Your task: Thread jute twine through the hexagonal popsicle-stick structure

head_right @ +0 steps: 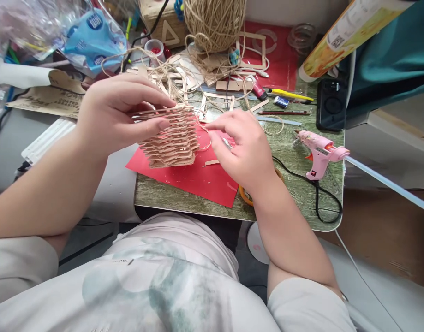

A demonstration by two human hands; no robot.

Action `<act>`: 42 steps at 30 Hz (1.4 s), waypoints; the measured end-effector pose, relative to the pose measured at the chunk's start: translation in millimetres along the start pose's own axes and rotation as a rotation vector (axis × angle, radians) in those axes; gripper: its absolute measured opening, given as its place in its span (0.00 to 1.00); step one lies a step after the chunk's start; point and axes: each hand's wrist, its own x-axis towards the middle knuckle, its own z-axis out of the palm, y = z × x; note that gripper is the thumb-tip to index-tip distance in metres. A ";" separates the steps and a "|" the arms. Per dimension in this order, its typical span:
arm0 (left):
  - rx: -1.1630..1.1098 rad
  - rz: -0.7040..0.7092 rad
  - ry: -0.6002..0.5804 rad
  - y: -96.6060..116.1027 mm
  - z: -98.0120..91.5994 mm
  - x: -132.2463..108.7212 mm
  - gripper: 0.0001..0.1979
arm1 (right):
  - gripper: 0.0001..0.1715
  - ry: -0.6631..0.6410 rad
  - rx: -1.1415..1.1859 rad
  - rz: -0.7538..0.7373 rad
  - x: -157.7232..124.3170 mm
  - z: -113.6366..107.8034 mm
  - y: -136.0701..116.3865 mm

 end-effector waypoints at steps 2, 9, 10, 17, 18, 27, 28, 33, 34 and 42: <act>0.012 -0.001 -0.007 4.9 -0.7 0.1 0.13 | 0.13 0.015 0.091 0.029 25.8 8.7 -4.5; -0.026 -0.112 -0.066 21.2 -3.7 1.1 0.12 | 0.24 -0.172 0.503 0.194 82.2 34.9 -5.0; -0.027 -0.122 -0.069 20.0 -3.7 1.2 0.12 | 0.22 -0.192 0.546 0.203 84.8 35.3 -5.8; -0.104 -0.068 0.002 5.9 1.4 -2.9 0.15 | 0.20 -0.203 0.571 0.181 97.1 23.2 -11.4; -0.115 -0.065 -0.001 6.3 1.4 -3.2 0.14 | 0.20 -0.217 0.530 0.153 99.0 20.9 -10.8; -0.095 -0.033 -0.027 12.6 -3.0 -0.9 0.10 | 0.12 -0.269 0.456 0.071 101.6 19.5 -7.1; -0.092 -0.053 -0.026 12.8 -2.9 -1.3 0.10 | 0.12 -0.278 0.429 0.055 100.1 20.6 -7.9; -0.074 -0.079 -0.024 14.3 -3.1 -2.8 0.12 | 0.17 -0.295 0.193 -0.044 96.0 21.7 -4.9; -0.070 -0.074 -0.024 14.5 -3.2 -2.7 0.12 | 0.18 -0.292 0.169 -0.042 96.8 21.4 -2.7; -0.058 -0.125 -0.053 18.7 -4.7 1.8 0.11 | 0.18 -0.434 0.299 0.092 104.0 21.2 2.7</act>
